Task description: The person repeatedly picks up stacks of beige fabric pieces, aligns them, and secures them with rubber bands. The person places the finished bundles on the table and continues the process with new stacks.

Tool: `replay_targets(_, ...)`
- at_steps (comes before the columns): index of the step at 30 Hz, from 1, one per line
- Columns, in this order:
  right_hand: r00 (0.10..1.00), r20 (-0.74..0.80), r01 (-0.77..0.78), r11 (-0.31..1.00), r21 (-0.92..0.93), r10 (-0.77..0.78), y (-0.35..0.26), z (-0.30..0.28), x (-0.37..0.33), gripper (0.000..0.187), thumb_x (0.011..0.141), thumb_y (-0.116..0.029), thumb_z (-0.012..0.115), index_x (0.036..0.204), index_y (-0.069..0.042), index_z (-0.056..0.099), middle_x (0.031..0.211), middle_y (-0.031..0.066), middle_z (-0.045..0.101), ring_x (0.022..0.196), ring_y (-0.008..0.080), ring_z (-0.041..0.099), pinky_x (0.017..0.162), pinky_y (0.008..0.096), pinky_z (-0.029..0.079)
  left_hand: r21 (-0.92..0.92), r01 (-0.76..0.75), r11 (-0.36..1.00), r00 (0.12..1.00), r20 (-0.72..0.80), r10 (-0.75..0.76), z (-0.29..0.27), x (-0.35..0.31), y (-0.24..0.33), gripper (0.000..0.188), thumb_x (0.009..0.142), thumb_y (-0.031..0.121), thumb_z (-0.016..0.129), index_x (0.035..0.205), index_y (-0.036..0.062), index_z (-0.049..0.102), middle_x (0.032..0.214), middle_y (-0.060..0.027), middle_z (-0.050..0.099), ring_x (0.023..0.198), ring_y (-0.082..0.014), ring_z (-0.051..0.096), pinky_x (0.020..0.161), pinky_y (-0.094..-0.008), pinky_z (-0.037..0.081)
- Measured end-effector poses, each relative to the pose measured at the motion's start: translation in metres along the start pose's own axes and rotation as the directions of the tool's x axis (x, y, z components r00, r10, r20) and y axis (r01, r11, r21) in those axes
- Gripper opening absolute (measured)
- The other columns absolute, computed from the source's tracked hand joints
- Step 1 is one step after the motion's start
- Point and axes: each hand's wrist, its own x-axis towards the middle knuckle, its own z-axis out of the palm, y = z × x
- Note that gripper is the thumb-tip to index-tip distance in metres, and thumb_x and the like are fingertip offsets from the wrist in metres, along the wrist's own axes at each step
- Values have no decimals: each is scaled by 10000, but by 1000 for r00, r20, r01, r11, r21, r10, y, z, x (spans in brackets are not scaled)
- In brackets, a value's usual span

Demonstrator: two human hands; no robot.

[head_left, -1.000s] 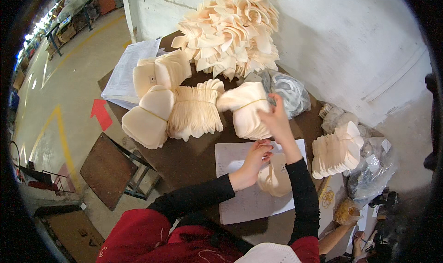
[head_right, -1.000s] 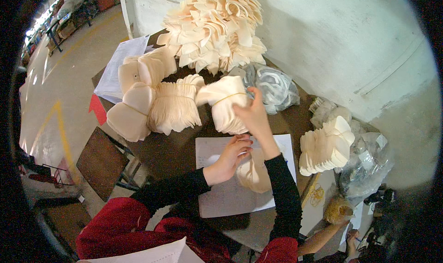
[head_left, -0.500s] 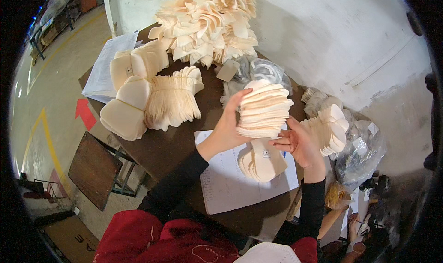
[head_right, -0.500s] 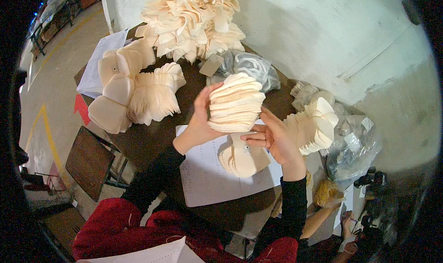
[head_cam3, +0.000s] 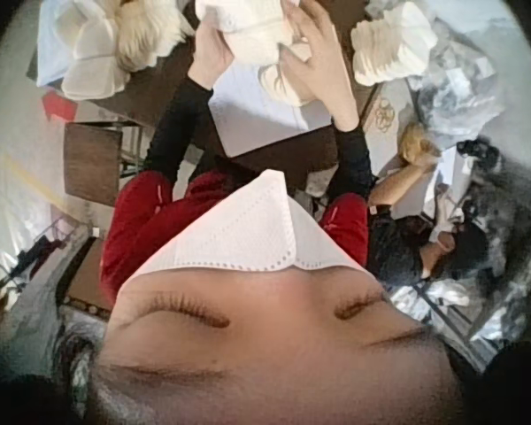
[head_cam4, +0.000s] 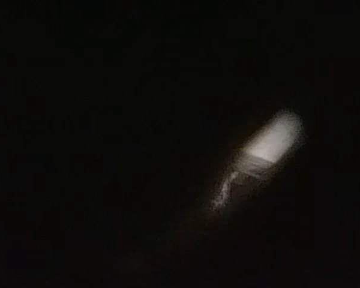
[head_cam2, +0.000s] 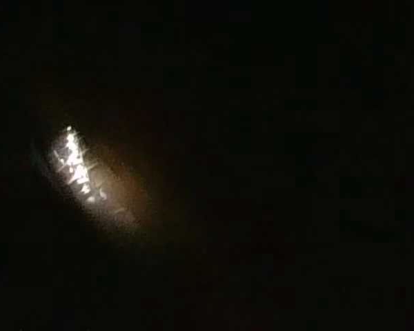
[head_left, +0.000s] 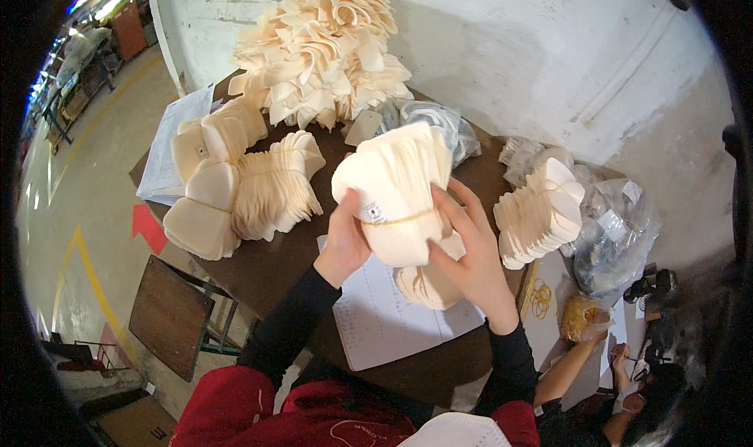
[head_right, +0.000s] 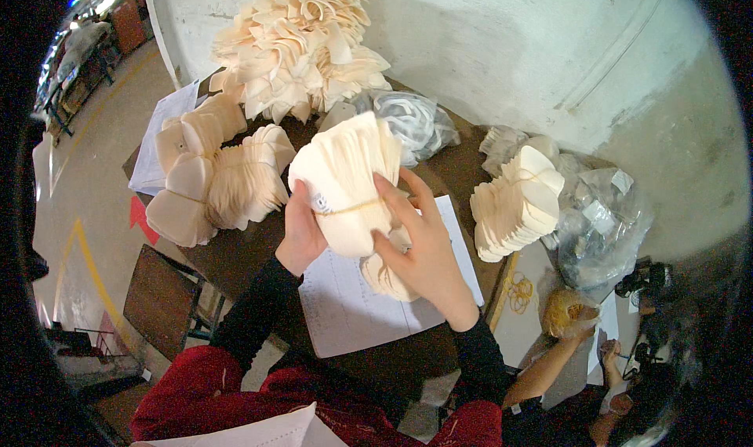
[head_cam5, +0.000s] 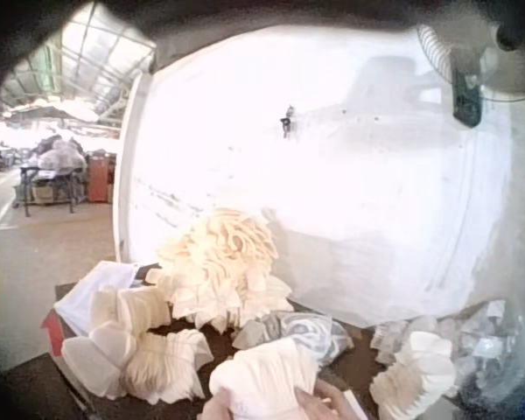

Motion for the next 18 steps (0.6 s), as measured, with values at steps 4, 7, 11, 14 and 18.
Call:
replay_targets(4,982,-187,3,997,-80,-18,10,11,-2,380,757,-9,710,1132,-37,658,1251,124,511,997,217,579,852,319,511,242,139,960,983,86,-163,-2,-10,-3,596,959,302,528,1442,-6,367,1438,-175,481,1306,-325,494,1113,-453,393)
replay_targets(7,960,-92,243,951,-192,-264,16,2,2,123,768,-37,720,847,-15,629,1077,110,536,967,248,564,732,342,495,255,174,951,972,110,-207,5,-8,-1,584,954,304,529,1434,-1,392,1409,-173,513,1276,-324,525,1099,-448,410)
replay_targets(11,926,77,363,929,72,-368,18,6,-18,186,796,-72,724,696,-34,572,786,87,543,793,280,584,687,330,467,-41,175,984,974,156,-166,11,-5,21,603,936,313,570,1427,4,406,1389,-180,532,1248,-317,554,1082,-448,432)
replay_targets(14,964,243,75,985,153,-111,21,10,-23,62,845,-80,692,806,-34,677,710,115,614,662,269,622,639,337,487,-188,203,961,971,163,-174,4,-1,22,603,952,328,544,1443,13,391,1416,-181,512,1261,-325,544,1091,-469,421)
replay_targets(18,987,160,-28,997,69,17,31,16,-32,166,887,-129,668,1022,-63,737,848,138,711,683,291,675,632,363,515,-159,172,972,985,35,-169,9,-1,10,620,963,365,527,1459,25,375,1438,-175,493,1287,-331,519,1110,-489,392)
